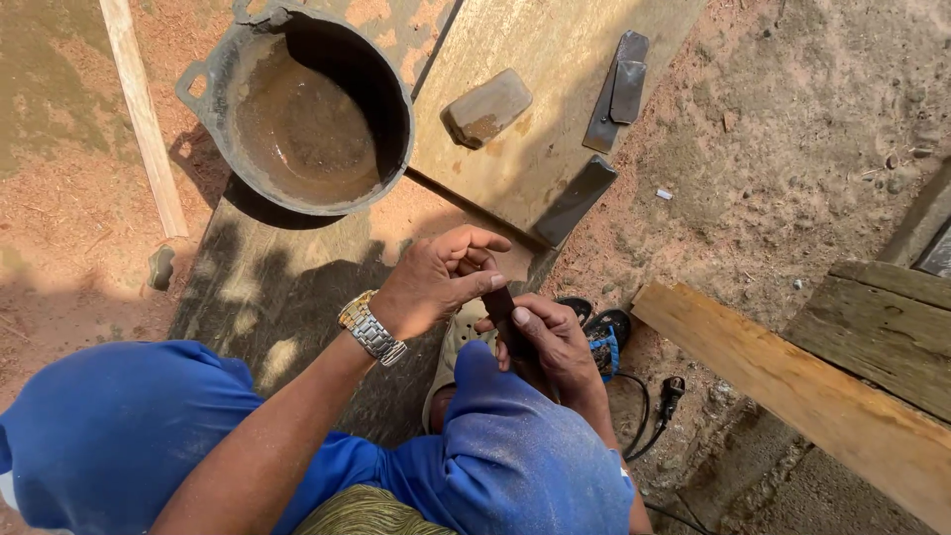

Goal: Sharpening a small metal blade using a sharpening stone and water.

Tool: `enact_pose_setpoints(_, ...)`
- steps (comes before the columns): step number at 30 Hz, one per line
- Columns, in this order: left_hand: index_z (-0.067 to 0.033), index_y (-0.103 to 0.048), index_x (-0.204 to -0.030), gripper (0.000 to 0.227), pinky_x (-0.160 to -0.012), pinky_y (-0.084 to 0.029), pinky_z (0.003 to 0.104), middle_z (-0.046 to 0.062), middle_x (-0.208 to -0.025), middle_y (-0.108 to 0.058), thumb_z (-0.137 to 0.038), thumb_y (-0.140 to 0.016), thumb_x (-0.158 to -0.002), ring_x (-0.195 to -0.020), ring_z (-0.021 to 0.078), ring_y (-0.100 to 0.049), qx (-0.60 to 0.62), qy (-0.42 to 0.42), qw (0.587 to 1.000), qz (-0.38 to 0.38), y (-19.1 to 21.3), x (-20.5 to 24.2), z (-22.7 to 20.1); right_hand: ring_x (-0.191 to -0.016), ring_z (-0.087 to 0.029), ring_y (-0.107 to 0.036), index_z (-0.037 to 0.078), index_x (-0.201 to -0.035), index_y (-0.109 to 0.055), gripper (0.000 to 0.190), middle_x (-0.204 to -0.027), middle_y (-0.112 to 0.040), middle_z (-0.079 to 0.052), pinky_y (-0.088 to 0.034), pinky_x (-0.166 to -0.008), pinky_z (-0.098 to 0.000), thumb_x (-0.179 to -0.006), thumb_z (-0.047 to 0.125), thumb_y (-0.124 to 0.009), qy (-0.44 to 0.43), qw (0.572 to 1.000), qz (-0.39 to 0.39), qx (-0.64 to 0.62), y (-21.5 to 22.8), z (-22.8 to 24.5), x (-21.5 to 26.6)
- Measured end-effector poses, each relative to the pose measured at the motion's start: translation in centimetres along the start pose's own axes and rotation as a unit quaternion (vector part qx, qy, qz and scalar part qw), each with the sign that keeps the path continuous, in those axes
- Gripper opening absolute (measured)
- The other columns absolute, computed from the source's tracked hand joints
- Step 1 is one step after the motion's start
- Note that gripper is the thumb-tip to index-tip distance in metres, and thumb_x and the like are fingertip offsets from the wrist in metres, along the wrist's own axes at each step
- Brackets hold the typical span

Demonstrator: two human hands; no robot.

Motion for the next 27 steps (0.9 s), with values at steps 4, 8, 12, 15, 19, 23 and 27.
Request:
enact_pose_setpoints(4, -0.0050, -0.064, -0.133, 0.042, -0.075, -0.058, 0.023, 0.001, -0.099, -0.078, -0.017, -0.074, -0.094, -0.088, 0.0042, -0.070, 0.028, -0.032, 0.999, 0.012, 0.4, 0.1, 0.9, -0.071, -0.019, -0.068, -0.007, -0.124, -0.063, 0.035, -0.108, -0.074, -0.023, -0.057, -0.063, -0.0317, -0.108, 0.022, -0.055, 0.000, 1.000, 0.004, -0.007, -0.3, -0.1, 0.0)
enact_pose_setpoints(8, -0.0014, -0.060, -0.138, 0.047, -0.074, -0.057, 0.025, 0.006, -0.101, -0.076, -0.015, -0.072, -0.095, -0.084, 0.0077, -0.067, 0.159, -0.048, 0.985, 0.033, 1.0, 0.3, 0.5, -0.071, -0.019, -0.068, -0.009, -0.122, -0.063, 0.034, -0.107, -0.074, -0.024, -0.057, -0.063, -0.0321, -0.109, 0.022, -0.056, 0.009, 1.000, 0.016, -0.004, -0.7, 0.0, -0.2)
enact_pose_setpoints(12, -0.0001, -0.051, -0.145, 0.054, -0.082, -0.057, 0.029, 0.011, -0.116, -0.072, -0.013, -0.067, -0.095, -0.097, 0.0117, -0.069, 0.364, -0.020, 0.925, 0.106, 0.4, 0.8, 0.7, -0.072, -0.019, -0.069, -0.009, -0.122, -0.063, 0.036, -0.106, -0.074, -0.025, -0.058, -0.062, -0.0322, -0.108, 0.023, -0.056, 0.014, 0.999, 0.036, 0.006, -1.2, 0.2, -0.3)
enact_pose_setpoints(15, 0.0014, -0.049, -0.148, 0.058, -0.089, -0.057, 0.035, 0.012, -0.120, -0.069, -0.008, -0.067, -0.093, -0.104, 0.0158, -0.067, 0.405, -0.020, 0.903, 0.145, -0.4, 1.1, 1.0, -0.072, -0.019, -0.069, -0.010, -0.124, -0.063, 0.039, -0.106, -0.074, -0.025, -0.058, -0.064, -0.0317, -0.108, 0.025, -0.057, 0.014, 0.998, 0.057, 0.019, -2.1, 0.6, -0.4)
enact_pose_setpoints(19, 0.0005, -0.048, -0.148, 0.059, -0.096, -0.057, 0.036, 0.009, -0.118, -0.068, -0.007, -0.067, -0.092, -0.110, 0.0160, -0.067, 0.438, -0.015, 0.885, 0.159, -0.7, 1.4, 1.0, -0.072, -0.019, -0.068, -0.011, -0.126, -0.063, 0.041, -0.106, -0.074, -0.024, -0.057, -0.065, -0.0315, -0.109, 0.026, -0.057, 0.019, 0.996, 0.069, 0.045, -2.5, 1.1, -0.5)
enact_pose_setpoints(23, 0.0007, -0.049, -0.148, 0.060, -0.097, -0.055, 0.036, 0.008, -0.116, -0.068, -0.008, -0.068, -0.092, -0.110, 0.0159, -0.065, 0.435, -0.019, 0.885, 0.166, -1.0, 1.6, 0.9, -0.072, -0.018, -0.069, -0.010, -0.125, -0.064, 0.042, -0.105, -0.075, -0.022, -0.058, -0.065, -0.0312, -0.108, 0.028, -0.057, 0.021, 0.994, 0.078, 0.077, -2.6, 1.3, -0.5)
enact_pose_setpoints(27, 0.0003, -0.050, -0.148, 0.060, -0.097, -0.055, 0.037, 0.007, -0.114, -0.068, -0.007, -0.068, -0.091, -0.108, 0.0157, -0.065, 0.427, -0.016, 0.889, 0.163, -1.0, 1.7, 0.8, -0.071, -0.017, -0.069, -0.009, -0.123, -0.065, 0.041, -0.105, -0.076, -0.021, -0.058, -0.065, -0.0308, -0.109, 0.028, -0.057, 0.023, 0.993, 0.079, 0.089, -2.5, 1.2, -0.4)
Point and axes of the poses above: each hand's wrist, its own x-axis away from the middle knuckle, its own y-axis out of the back of the hand, z = x × y, the point moved 10 cm from there along -x, towards the middle knuckle
